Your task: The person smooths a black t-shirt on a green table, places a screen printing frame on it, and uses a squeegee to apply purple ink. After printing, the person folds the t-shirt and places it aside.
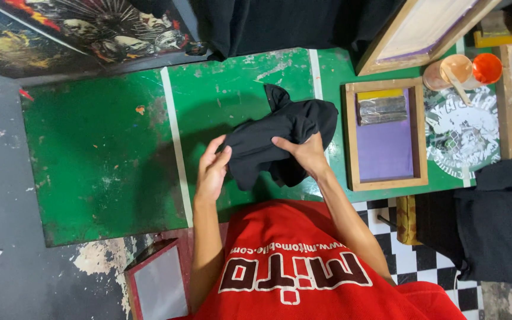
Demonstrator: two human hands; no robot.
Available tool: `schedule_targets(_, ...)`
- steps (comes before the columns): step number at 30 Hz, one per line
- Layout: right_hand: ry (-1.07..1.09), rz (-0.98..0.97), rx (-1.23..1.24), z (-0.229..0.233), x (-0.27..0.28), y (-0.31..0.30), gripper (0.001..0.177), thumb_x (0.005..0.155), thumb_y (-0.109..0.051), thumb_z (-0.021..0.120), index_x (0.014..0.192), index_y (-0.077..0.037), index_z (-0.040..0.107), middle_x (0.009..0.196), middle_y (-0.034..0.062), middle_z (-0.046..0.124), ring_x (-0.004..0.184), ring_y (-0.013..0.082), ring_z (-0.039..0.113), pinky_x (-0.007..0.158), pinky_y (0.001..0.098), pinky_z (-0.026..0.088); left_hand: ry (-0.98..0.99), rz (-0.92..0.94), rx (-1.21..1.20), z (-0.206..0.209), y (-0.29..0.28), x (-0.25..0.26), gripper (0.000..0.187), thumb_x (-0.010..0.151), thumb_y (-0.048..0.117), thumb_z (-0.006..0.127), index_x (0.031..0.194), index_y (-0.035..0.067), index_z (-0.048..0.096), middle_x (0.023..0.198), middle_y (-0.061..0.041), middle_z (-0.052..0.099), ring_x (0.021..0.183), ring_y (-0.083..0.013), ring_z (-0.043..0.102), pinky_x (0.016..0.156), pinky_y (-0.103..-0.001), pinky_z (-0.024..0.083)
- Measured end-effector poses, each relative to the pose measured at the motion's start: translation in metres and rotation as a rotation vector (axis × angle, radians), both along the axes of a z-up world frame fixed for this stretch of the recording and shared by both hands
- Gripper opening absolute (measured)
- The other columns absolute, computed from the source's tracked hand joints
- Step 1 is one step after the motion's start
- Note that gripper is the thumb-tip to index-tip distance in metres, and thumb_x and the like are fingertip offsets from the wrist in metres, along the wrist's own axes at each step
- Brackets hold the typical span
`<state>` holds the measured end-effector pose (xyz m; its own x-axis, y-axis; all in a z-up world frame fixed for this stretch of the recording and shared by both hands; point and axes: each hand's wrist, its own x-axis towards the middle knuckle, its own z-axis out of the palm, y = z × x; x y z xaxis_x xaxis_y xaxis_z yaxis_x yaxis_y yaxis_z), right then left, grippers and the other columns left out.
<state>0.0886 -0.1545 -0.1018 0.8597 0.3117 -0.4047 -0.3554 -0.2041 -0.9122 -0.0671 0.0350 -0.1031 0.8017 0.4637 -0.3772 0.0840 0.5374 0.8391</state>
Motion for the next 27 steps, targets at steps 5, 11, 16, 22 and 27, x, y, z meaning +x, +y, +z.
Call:
schedule_targets(5, 0.048, -0.149, 0.087, 0.004, 0.018, -0.016, 0.028, 0.077, -0.015, 0.095, 0.097, -0.007, 0.077, 0.085, 0.0104, 0.077, 0.076, 0.0160, 0.075, 0.065, 0.0280, 0.064, -0.006, 0.022, -0.030, -0.011, 0.016, -0.020, 0.039, 0.103, 0.009, 0.060, 0.141, 0.004, 0.056, 0.114, -0.023, 0.072, 0.105, -0.0262, 0.071, 0.094, -0.043, 0.059)
schedule_targets(11, -0.038, 0.009, 0.156, -0.025, 0.036, -0.045, 0.007, 0.095, -0.013, 0.076, 0.088, -0.014, 0.078, 0.069, -0.0043, 0.066, 0.066, 0.0008, 0.057, 0.056, 0.0143, 0.048, 0.249, -0.151, 0.256, -0.021, 0.035, -0.048, 0.043, 0.101, 0.016, 0.064, 0.142, 0.007, 0.057, 0.094, -0.006, 0.065, 0.090, -0.0122, 0.063, 0.079, -0.022, 0.052)
schedule_targets(16, -0.107, 0.407, 0.138, 0.020, 0.028, -0.037, 0.023, 0.105, -0.013, 0.056, 0.090, -0.014, 0.074, 0.085, -0.0036, 0.062, 0.087, 0.0086, 0.051, 0.084, 0.0267, 0.046, 0.485, -0.535, 0.656, 0.018, 0.035, -0.026, 0.053, 0.095, 0.017, 0.070, 0.145, 0.008, 0.054, 0.119, -0.032, 0.069, 0.117, -0.0486, 0.064, 0.099, -0.057, 0.052)
schedule_targets(22, -0.390, 0.815, 0.036, 0.116, 0.015, 0.004, 0.013, 0.093, -0.016, 0.071, 0.081, -0.011, 0.073, 0.067, 0.0059, 0.062, 0.065, 0.0173, 0.056, 0.068, 0.0349, 0.049, -0.244, -0.443, 1.071, 0.072, 0.004, 0.034, 0.040, 0.095, 0.017, 0.074, 0.134, 0.012, 0.067, 0.140, -0.021, 0.062, 0.132, -0.0476, 0.052, 0.112, -0.058, 0.038)
schedule_targets(27, -0.565, 0.753, -0.042, 0.142, 0.012, 0.001, 0.016, 0.091, -0.016, 0.073, 0.080, -0.005, 0.071, 0.065, 0.0139, 0.054, 0.058, 0.0271, 0.052, 0.061, 0.0387, 0.047, -0.056, -0.571, 0.907, 0.061, 0.001, 0.041, 0.012, 0.096, 0.022, 0.075, 0.104, 0.014, 0.077, 0.095, -0.011, 0.078, 0.101, -0.0318, 0.074, 0.087, -0.044, 0.056)
